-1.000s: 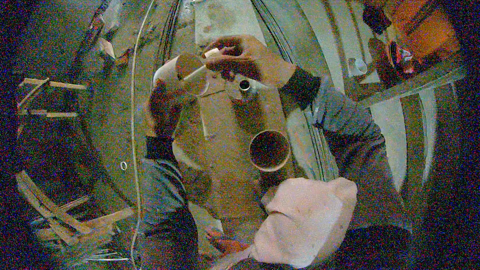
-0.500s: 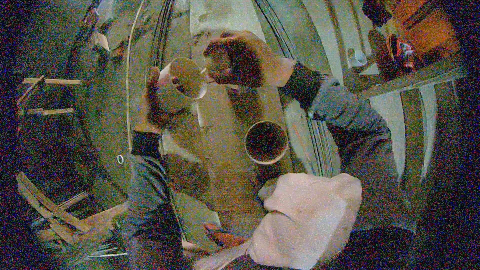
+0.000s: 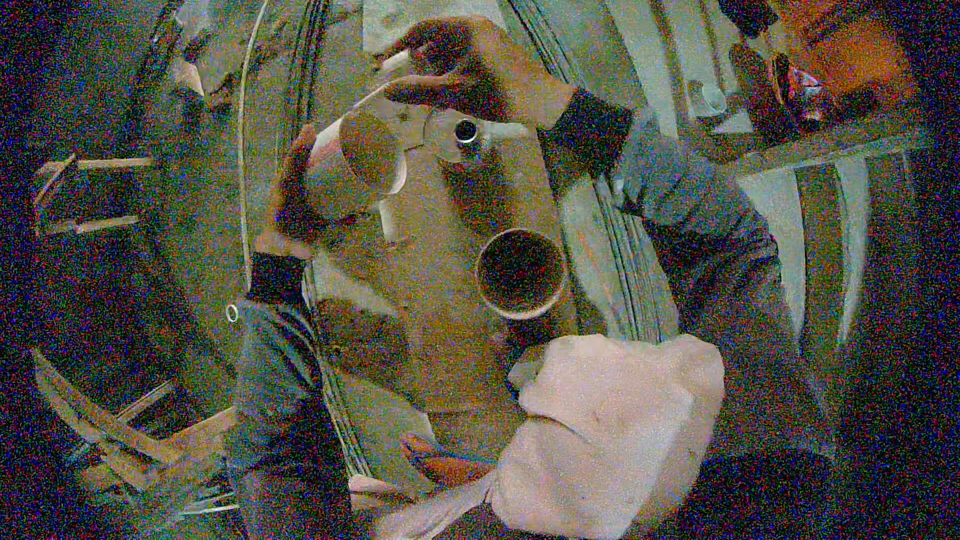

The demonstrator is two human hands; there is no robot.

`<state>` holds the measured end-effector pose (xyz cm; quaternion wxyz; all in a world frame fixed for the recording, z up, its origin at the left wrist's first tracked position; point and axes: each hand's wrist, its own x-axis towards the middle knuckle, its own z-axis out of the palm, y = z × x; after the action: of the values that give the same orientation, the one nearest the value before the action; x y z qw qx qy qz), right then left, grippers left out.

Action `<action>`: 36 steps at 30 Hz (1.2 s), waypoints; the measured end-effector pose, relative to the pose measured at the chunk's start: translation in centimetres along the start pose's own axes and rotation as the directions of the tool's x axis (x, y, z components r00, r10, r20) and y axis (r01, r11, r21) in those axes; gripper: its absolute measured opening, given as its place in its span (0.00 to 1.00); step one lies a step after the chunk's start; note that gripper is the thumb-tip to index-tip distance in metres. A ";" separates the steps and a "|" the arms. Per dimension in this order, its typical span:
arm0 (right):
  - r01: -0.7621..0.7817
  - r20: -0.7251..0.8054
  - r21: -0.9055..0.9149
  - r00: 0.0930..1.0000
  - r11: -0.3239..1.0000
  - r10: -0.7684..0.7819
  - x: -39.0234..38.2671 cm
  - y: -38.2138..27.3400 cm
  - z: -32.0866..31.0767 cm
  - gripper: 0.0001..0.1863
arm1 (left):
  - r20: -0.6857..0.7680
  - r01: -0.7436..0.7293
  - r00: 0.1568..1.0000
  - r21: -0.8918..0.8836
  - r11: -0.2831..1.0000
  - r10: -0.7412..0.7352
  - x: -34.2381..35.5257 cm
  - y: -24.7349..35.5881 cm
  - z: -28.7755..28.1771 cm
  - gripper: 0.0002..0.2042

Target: The person sits on the floor and applies glue from a small can to the rim of a white PVC pipe using a brush. They repeatedly dip the brush into the glue and spread it around the pipe's edge, then inspect the coated rim.

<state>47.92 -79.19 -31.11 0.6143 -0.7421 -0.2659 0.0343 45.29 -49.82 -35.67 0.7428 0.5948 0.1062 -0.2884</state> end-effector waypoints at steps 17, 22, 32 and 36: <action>-0.258 -0.123 0.361 0.939 0.896 0.320 -4.6 2.4 -3.5 0.18 | -0.130 -0.058 0.991 -0.297 0.953 0.020 0.7 -5.7 -0.5 0.31; -0.357 -0.067 0.423 0.904 0.833 0.422 -5.4 2.6 -2.8 0.19 | -0.153 -0.057 0.988 -0.333 0.941 0.006 2.0 -9.9 -2.2 0.30; -0.378 -0.036 0.484 0.892 0.789 0.450 -5.4 3.7 -1.0 0.19 | -0.171 -0.091 0.985 -0.481 0.872 0.008 4.0 -14.5 -4.0 0.27; -0.406 0.014 0.498 0.887 0.766 0.461 -5.6 3.9 -0.6 0.19 | -0.035 -0.026 0.999 -0.538 0.843 0.009 3.4 -14.7 -2.5 0.27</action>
<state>44.71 -82.59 -36.16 0.7698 -0.6049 -0.0357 0.2007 40.34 -50.37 -50.07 0.8806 0.3682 0.1886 -0.2311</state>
